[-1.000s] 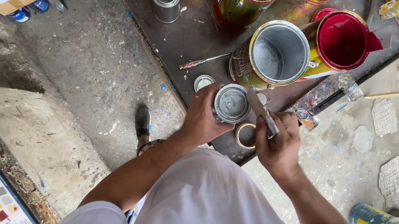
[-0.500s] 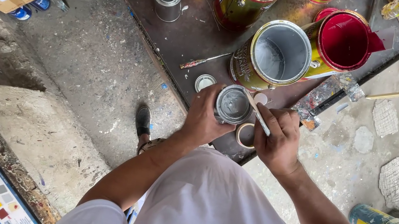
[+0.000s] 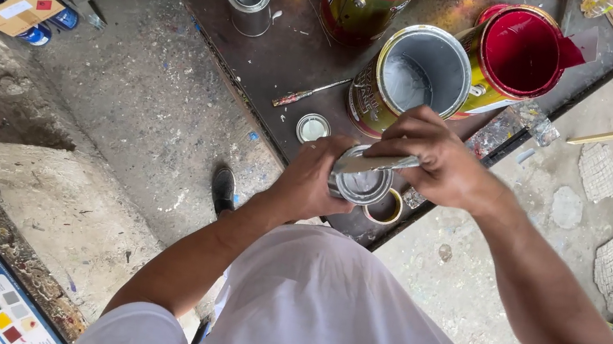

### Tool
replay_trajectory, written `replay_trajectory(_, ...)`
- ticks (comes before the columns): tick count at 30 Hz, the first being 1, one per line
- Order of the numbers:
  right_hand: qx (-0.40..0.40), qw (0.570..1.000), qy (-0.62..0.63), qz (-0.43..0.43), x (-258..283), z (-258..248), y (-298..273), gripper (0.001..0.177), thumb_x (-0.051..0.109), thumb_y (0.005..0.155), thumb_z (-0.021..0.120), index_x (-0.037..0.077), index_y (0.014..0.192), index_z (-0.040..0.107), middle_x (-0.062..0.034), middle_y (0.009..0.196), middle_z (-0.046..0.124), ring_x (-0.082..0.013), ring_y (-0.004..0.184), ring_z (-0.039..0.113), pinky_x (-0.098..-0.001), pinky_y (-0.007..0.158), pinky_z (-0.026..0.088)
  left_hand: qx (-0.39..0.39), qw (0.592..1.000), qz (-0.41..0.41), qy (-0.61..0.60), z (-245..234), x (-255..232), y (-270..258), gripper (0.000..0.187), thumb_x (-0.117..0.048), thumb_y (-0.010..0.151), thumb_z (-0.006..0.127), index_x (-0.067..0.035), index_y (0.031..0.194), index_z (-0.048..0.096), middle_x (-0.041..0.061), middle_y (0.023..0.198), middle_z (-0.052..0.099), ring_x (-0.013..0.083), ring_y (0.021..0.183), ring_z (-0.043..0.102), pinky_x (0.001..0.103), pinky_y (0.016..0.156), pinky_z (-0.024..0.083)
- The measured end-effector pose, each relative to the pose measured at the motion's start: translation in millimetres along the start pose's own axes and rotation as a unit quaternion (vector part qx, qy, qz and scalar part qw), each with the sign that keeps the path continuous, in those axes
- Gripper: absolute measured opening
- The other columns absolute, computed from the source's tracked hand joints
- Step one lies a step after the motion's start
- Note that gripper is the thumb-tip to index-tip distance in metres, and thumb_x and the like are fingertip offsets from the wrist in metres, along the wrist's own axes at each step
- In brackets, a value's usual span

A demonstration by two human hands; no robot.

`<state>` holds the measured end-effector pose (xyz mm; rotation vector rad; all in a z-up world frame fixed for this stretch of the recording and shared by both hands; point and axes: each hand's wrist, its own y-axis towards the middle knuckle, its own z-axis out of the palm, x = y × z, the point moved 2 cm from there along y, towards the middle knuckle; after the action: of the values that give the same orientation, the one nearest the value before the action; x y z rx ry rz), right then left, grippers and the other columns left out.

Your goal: Opening small paint cans and stirring the contents with a stick to check for color and consistency.

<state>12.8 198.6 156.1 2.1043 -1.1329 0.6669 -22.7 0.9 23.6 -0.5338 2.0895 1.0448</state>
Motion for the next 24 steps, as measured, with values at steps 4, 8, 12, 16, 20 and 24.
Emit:
replay_trajectory(4,0.087,0.995,0.048,0.025,7.1,-0.1,6.5,0.019,0.004,0.086,0.073,0.005,0.103,0.081,-0.0155,0.087,0.071,-0.0361,0.095,0.058,-0.0502,0.089,0.043,0.008,0.999,0.048,0.021,-7.3,-8.5,8.1,0.085,-0.027,0.052,0.086,-0.005,0.129,0.058,0.015,0.106,0.064,0.0362,0.101,0.069,0.048,0.090,0.057)
replay_trajectory(8,0.049,0.994,-0.088,-0.050,7.8,5.6,-22.5,0.027,0.010,0.082,0.076,0.014,0.108,0.080,-0.0101,0.092,0.069,-0.0347,0.092,0.059,-0.0492,0.081,0.046,0.033,0.999,-0.003,-0.040,-19.2,-5.6,10.5,0.085,-0.020,0.056,0.087,-0.002,0.132,0.055,0.020,0.109,0.065,0.0439,0.100,0.070,0.055,0.090,0.059)
replay_trajectory(12,0.005,0.981,-0.190,-0.035,16.7,16.1,-71.6,0.022,0.022,0.091,0.070,0.017,0.110,0.079,-0.0036,0.098,0.067,-0.0258,0.094,0.060,-0.0407,0.080,0.044,0.028,0.997,-0.053,-0.058,-21.0,5.0,4.8,0.084,-0.019,0.058,0.088,-0.001,0.133,0.053,0.020,0.112,0.066,0.0451,0.105,0.070,0.055,0.092,0.058)
replay_trajectory(16,-0.098,0.988,-0.091,0.074,-6.3,21.9,-119.4,0.017,0.017,0.091,0.074,0.011,0.106,0.080,-0.0053,0.093,0.071,-0.0276,0.087,0.065,-0.0407,0.079,0.049,0.005,0.996,-0.060,-0.064,-1.9,17.9,-8.6,0.083,-0.021,0.059,0.086,-0.003,0.134,0.054,0.018,0.113,0.066,0.0409,0.107,0.070,0.051,0.093,0.058)
replay_trajectory(20,-0.317,0.889,0.117,0.309,-29.4,44.9,-156.8,0.013,0.001,0.095,0.074,-0.001,0.106,0.067,-0.0082,0.081,0.069,-0.0162,0.071,0.063,-0.0316,0.063,0.050,0.018,0.988,-0.114,-0.107,27.1,44.7,-28.1,0.088,-0.025,0.062,0.092,-0.005,0.137,0.051,0.018,0.121,0.064,0.0402,0.115,0.067,0.049,0.099,0.056)
replay_trajectory(24,-0.487,0.752,0.214,0.388,-67.6,81.2,-201.8,0.018,0.004,0.095,0.076,0.001,0.104,0.061,-0.0037,0.084,0.061,-0.0150,0.076,0.059,-0.0279,0.068,0.049,0.035,0.985,-0.143,-0.093,52.9,69.4,-43.8,0.092,-0.024,0.062,0.092,-0.002,0.139,0.048,0.024,0.127,0.061,0.0446,0.122,0.062,0.054,0.105,0.052)
